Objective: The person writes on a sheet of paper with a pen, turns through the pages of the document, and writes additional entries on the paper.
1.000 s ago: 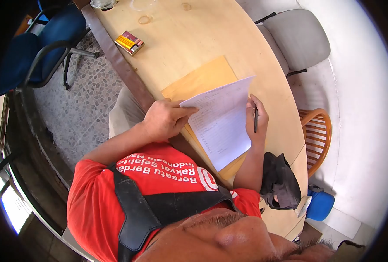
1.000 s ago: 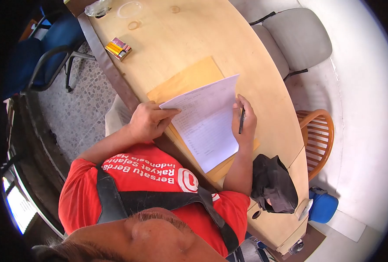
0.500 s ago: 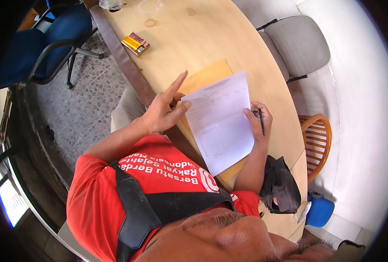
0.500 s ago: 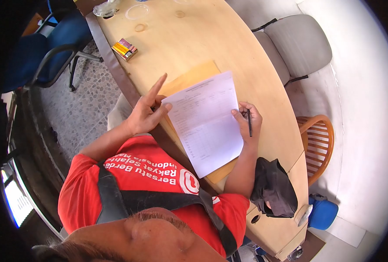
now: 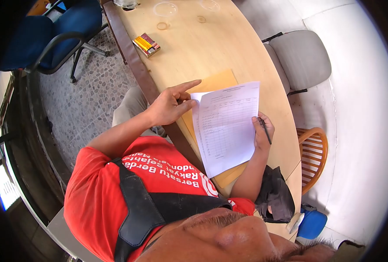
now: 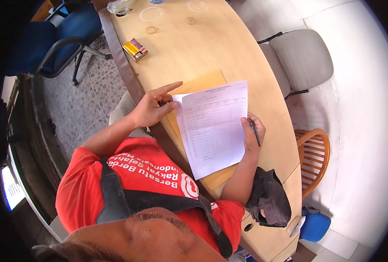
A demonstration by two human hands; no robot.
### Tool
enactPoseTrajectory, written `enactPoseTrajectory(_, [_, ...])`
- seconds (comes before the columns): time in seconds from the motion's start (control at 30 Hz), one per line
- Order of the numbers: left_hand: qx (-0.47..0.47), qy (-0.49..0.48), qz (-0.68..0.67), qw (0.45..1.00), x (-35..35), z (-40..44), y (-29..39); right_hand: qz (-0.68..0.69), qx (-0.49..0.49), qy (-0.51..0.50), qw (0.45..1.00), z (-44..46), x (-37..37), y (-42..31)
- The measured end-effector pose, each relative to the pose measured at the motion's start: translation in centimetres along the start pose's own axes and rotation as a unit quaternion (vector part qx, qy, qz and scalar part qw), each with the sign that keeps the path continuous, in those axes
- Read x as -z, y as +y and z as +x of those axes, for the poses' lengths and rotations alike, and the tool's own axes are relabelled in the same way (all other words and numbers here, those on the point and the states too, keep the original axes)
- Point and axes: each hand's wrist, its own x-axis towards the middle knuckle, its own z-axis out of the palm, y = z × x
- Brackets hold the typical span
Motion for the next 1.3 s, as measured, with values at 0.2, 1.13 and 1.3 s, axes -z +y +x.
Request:
enactPoseTrajectory(0.2, [0.042, 0.046, 0.101, 0.993, 0.0, 0.4, 1.0, -0.072, 0.039, 0.076, 0.994, 0.9, 1.3, 1.4])
enactPoseTrajectory(1.13, [-0.018, -0.043, 0.057, 0.997, -0.7, 6.9, 2.3, 0.091, 0.052, 0.080, 0.991, 1.3, 2.1, 1.9])
enactPoseTrajectory(1.3, [-0.026, -0.012, 0.080, 0.996, -1.3, 7.0, 2.7, 0.049, 0.073, 0.058, 0.994, 1.1, 2.0, 1.8])
